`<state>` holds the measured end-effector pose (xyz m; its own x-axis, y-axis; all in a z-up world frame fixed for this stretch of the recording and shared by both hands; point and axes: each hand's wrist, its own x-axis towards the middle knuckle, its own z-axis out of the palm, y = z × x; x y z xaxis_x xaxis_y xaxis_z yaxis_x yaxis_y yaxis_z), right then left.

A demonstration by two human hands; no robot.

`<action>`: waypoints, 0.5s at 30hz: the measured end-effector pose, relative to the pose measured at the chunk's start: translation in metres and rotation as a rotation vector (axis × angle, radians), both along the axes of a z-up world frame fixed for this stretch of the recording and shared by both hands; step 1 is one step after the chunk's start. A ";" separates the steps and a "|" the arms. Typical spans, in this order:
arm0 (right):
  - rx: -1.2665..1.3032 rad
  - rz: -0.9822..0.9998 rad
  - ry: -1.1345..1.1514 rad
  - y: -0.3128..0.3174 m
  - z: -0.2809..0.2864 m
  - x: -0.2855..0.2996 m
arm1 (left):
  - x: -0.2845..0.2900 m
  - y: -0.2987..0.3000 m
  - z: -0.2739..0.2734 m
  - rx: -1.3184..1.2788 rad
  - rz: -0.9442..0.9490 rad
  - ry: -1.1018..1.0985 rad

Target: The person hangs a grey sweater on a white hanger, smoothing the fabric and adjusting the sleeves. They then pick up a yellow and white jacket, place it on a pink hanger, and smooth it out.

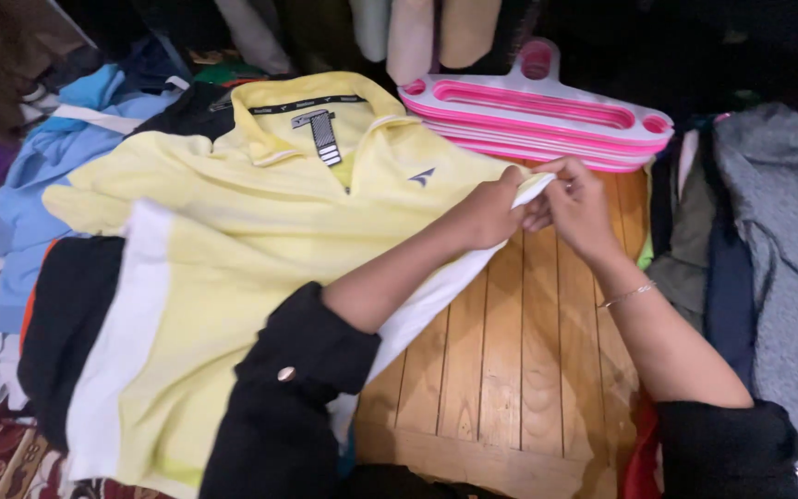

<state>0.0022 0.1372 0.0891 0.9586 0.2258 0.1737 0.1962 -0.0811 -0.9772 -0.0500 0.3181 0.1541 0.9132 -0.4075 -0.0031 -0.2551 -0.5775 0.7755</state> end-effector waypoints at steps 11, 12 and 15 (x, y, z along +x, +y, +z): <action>-0.009 -0.449 0.062 -0.141 -0.068 0.038 | 0.043 -0.027 -0.079 -0.174 -0.159 -0.105; -0.012 -0.512 0.057 -0.160 -0.077 0.045 | 0.048 -0.021 -0.083 -0.130 -0.175 -0.132; -0.015 -0.608 0.093 -0.191 -0.064 0.041 | 0.045 0.006 -0.068 -0.154 -0.112 -0.092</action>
